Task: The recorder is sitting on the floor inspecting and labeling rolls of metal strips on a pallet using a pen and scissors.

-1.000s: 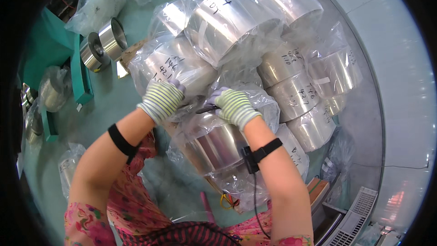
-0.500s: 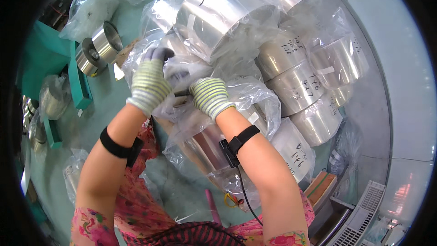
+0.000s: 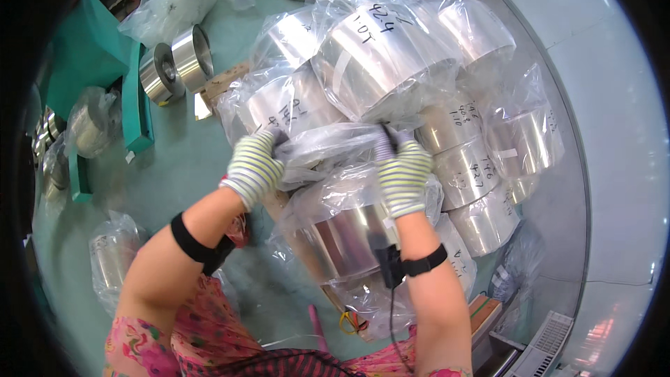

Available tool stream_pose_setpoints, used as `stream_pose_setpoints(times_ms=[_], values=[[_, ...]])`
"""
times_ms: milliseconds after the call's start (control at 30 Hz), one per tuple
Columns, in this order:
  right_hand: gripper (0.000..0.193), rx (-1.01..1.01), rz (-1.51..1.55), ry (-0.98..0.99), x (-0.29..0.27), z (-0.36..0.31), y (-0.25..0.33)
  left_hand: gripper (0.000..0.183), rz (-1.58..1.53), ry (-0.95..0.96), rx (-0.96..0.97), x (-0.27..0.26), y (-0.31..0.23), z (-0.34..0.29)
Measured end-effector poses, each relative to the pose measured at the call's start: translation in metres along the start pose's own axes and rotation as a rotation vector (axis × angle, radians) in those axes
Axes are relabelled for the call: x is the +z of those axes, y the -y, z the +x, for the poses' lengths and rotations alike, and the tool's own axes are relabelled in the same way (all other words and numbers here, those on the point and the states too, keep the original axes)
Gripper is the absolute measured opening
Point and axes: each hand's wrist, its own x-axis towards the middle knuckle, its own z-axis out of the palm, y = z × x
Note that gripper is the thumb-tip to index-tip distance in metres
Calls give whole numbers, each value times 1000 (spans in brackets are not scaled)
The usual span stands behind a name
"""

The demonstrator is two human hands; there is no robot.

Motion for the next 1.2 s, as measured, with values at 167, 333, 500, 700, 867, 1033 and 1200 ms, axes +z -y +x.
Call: stream_pose_setpoints(times_ms=[167,333,500,700,867,1033,1200], values=[[28,-380,-309,553,41,-29,18,15,-682,42,-56,-10,-3,-9],[25,193,109,662,71,-31,4,59,-843,377,-34,-39,11,-9],[44,656,678,571,77,-34,25,67,188,619,-70,-41,23,-13],[56,350,235,631,106,-110,10,31,91,268,-109,-42,106,15],[47,964,765,348,142,-155,68,28,43,303,-142,-58,101,23],[38,947,712,424,134,-164,93,41,-96,593,11,-84,82,21],[28,525,253,654,136,-171,46,81,95,736,-62,-44,36,3]])
